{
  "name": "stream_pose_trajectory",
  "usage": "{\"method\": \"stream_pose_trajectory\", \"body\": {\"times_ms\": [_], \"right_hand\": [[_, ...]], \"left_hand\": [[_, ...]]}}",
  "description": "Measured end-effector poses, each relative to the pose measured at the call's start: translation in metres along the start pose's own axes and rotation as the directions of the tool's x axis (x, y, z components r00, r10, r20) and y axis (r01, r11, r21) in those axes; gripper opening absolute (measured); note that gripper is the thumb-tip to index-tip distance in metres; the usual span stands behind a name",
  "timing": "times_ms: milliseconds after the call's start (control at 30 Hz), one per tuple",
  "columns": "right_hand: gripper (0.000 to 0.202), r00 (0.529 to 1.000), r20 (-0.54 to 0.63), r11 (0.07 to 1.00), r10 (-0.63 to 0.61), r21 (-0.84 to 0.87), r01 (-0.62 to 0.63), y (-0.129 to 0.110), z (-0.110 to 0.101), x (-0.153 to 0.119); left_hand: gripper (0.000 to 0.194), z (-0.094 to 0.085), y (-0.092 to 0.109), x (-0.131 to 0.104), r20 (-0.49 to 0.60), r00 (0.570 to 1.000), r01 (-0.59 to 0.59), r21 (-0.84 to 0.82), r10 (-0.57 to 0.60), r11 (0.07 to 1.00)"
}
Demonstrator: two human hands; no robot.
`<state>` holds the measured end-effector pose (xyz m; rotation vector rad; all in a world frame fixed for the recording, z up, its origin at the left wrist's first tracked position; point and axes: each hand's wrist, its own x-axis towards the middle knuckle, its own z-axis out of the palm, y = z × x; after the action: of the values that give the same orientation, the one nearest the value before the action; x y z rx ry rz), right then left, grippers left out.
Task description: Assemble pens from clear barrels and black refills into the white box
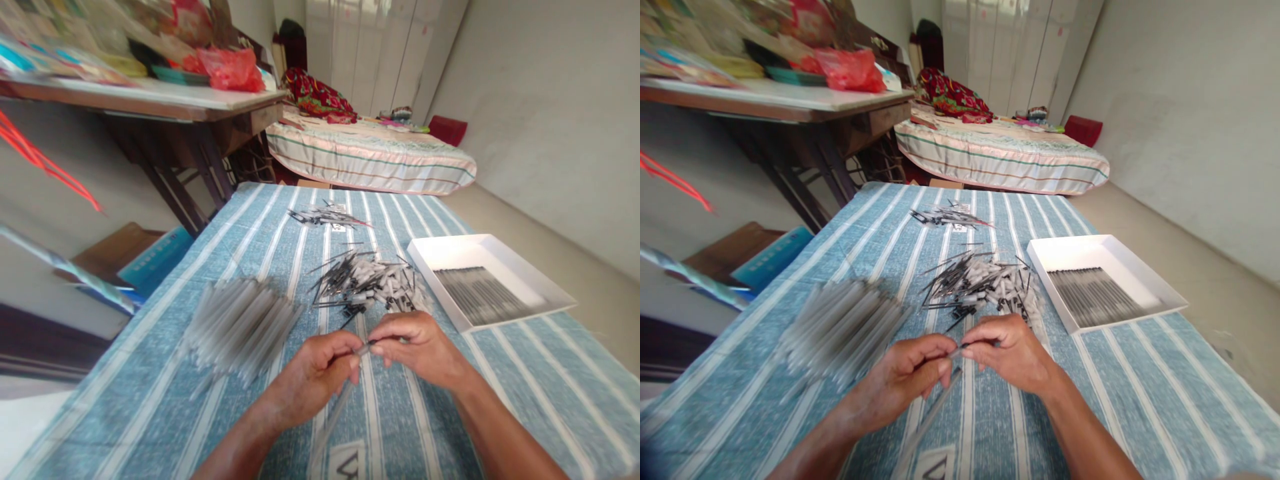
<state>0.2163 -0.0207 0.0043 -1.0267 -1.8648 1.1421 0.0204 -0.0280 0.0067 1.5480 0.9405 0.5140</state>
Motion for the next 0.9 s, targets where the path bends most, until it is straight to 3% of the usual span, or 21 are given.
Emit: {"method": "stream_pose_trajectory", "body": {"times_ms": [133,233,367,467,600,767,900], "right_hand": [[0.027,0.998,0.014,0.991,0.059,-0.123,-0.057,-0.0006,0.0032,0.0009],[0.04,0.993,0.022,0.989,0.117,-0.09,-0.115,0.0034,0.0042,-0.0001],[0.023,0.99,0.017,0.988,0.143,0.056,-0.144,0.0056,0.0019,-0.0017],[0.018,0.989,0.035,0.989,0.147,0.032,-0.148,0.0028,0.0019,-0.0016],[0.038,0.985,-0.004,0.98,0.173,-0.101,-0.172,-0.0002,0.0041,-0.0006],[0.024,0.982,0.007,0.982,0.189,-0.026,-0.189,0.0012,0.0061,-0.0016],[0.039,0.981,-0.002,0.977,0.195,-0.086,-0.194,0.0029,0.0067,-0.0031]], "left_hand": [[0.014,0.0009,-0.0031,-0.0003,-0.008,1.0,-0.025,0.016,0.025,1.0],[0.013,0.0018,-0.0045,0.0,-0.026,0.999,-0.039,0.033,0.04,0.999],[0.013,0.0026,-0.0043,0.0014,-0.044,0.998,-0.041,0.024,0.042,0.999],[0.013,0.0026,-0.0041,0.0018,-0.046,0.998,-0.046,0.031,0.047,0.998],[0.014,0.0023,-0.0055,0.0014,-0.051,0.997,-0.048,0.037,0.05,0.998],[0.012,0.002,-0.0048,0.0011,-0.049,0.997,-0.052,0.05,0.054,0.997],[0.013,0.0024,-0.0033,0.0012,-0.048,0.996,-0.066,0.07,0.07,0.995]]}}
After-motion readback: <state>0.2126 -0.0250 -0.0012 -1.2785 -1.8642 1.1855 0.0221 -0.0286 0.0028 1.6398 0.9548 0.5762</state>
